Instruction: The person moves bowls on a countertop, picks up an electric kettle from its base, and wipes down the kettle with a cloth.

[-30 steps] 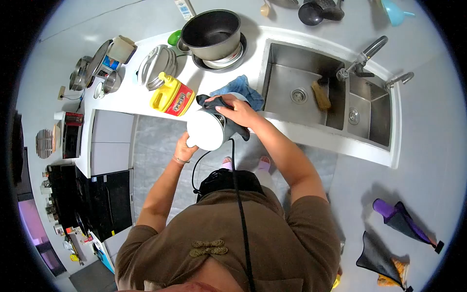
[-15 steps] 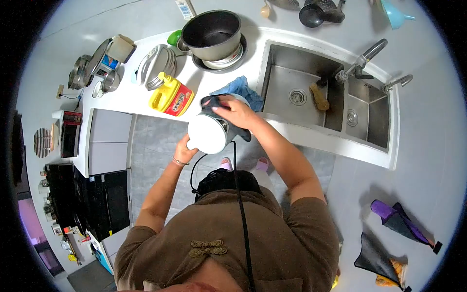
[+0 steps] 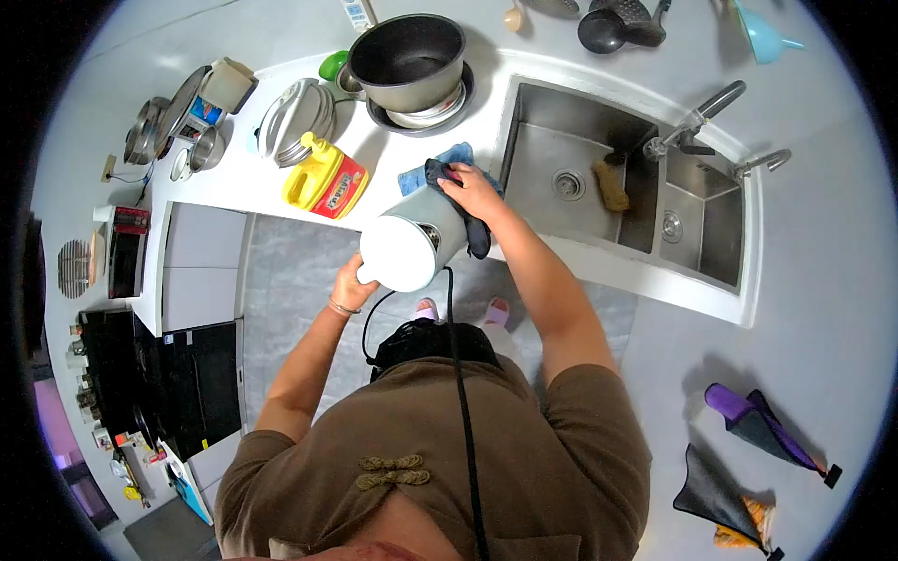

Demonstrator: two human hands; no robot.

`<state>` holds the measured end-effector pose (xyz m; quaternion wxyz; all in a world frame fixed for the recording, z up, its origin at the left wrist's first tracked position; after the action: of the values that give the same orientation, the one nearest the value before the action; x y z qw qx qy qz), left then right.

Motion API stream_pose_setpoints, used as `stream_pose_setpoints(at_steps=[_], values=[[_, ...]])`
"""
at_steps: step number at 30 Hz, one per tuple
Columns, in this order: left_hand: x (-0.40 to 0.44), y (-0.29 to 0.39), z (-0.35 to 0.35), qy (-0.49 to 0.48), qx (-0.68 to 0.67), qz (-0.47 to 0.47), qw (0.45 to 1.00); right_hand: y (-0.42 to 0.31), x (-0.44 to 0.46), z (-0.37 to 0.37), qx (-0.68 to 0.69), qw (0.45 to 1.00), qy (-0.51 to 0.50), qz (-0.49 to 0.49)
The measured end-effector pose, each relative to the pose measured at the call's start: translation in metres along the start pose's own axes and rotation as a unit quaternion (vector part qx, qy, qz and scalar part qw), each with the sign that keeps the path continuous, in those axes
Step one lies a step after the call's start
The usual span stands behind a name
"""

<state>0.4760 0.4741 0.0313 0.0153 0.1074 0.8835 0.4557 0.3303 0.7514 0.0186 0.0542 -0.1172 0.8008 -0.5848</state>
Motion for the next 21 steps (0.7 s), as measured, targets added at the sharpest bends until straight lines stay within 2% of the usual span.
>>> stream_pose_setpoints(at_steps=[2,3,5,7,8,9,11,13,15,17,18,19,21], values=[[0.0,0.001,-0.003,-0.003,-0.016,0.004,1.0,-0.009,0.003,-0.002,-0.103,0.993,0.025,-0.054],[-0.001,0.002,-0.005,-0.02,0.002,-0.008,1.0,-0.019,0.001,-0.003,-0.104,0.993,0.028,-0.055],[0.001,0.003,-0.006,-0.036,0.023,-0.016,0.999,-0.055,-0.012,0.001,-0.045,0.996,-0.067,0.038],[-0.002,0.003,-0.005,-0.034,0.026,-0.02,0.999,-0.09,-0.032,0.014,-0.044,0.99,-0.085,-0.108],[-0.003,0.004,-0.005,-0.059,0.029,-0.018,0.998,-0.116,-0.04,0.018,-0.005,0.977,-0.147,-0.152],[-0.008,0.003,-0.004,-0.061,0.029,-0.023,0.997,-0.131,-0.047,0.022,-0.011,0.967,-0.167,-0.19],[-0.009,0.003,-0.002,-0.085,0.058,0.015,0.995,-0.124,-0.047,0.026,0.031,0.958,-0.195,-0.207],[-0.011,0.001,0.0,-0.082,0.066,0.028,0.994,-0.083,-0.035,0.025,0.039,0.983,-0.136,-0.116],[-0.016,0.004,0.003,-0.08,0.073,0.038,0.993,-0.035,-0.014,0.02,0.1,0.989,-0.103,0.033],[-0.014,0.006,0.004,-0.077,0.068,0.014,0.995,-0.006,-0.002,0.006,0.006,0.998,0.045,0.045],[-0.012,0.005,0.004,-0.077,0.067,0.006,0.995,0.001,0.007,0.003,-0.047,0.997,0.06,0.001],[-0.011,-0.001,0.003,-0.045,0.052,0.007,0.998,0.008,0.012,0.003,-0.048,0.997,0.06,0.001],[-0.009,-0.002,0.001,-0.011,0.037,0.011,0.999,0.028,0.022,0.003,-0.069,0.992,0.081,0.062]])
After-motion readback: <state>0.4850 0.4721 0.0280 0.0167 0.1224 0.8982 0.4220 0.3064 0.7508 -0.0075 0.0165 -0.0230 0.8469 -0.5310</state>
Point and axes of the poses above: each hand's wrist, its own x-axis towards the middle knuckle, its own z-axis out of the palm, y = z × x, the point moved 4 cm from there along x, towards the middle knuckle, and after that the axes turned 1 degree about -x, right-handed, at the moved point
